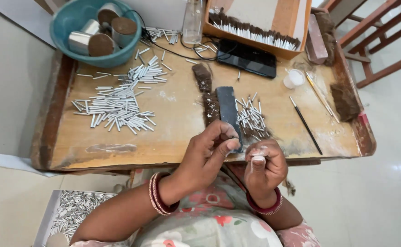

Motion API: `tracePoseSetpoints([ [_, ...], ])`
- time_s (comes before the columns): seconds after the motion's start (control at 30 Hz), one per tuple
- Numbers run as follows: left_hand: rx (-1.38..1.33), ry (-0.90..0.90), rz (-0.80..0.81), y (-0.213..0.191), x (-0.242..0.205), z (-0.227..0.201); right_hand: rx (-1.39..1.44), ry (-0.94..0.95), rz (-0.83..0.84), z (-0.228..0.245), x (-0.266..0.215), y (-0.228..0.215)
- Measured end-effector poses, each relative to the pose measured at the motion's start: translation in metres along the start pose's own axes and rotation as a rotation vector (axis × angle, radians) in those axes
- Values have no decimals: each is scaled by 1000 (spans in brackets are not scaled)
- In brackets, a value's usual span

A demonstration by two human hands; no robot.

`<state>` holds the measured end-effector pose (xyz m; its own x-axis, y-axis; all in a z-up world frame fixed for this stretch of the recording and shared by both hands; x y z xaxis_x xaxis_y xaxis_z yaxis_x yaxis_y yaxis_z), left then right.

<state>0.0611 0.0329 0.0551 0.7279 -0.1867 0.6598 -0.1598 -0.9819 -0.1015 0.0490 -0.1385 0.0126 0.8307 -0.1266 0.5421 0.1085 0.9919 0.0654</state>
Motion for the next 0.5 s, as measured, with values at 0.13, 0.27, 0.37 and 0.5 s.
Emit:
tracePoseSetpoints([
  [0.13, -897, -353, -221, 36, -20, 29, 182, 65, -37, -8, -5, 4],
  [0.27, -1042, -494, -321, 45, -29, 32, 257, 72, -77, -14, -8, 5],
  [0.37, -1069, -530, -346, 49, -38, 32, 238, 38, -103, -10, -12, 7],
  [0.5, -1126, -519, -358, 53, -44, 31, 148, -39, -143, -4, -10, 11],
])
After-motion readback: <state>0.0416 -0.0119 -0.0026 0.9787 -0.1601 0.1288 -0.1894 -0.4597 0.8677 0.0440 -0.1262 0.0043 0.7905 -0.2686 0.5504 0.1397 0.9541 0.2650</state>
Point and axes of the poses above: each hand's wrist, its own x-axis towards the middle knuckle, its own y-axis out of the palm, z = x × y, the point moved 4 cm from there along x, towards the middle knuckle, and after that the axes turned 11 degrees about y, right-handed, at the moved point
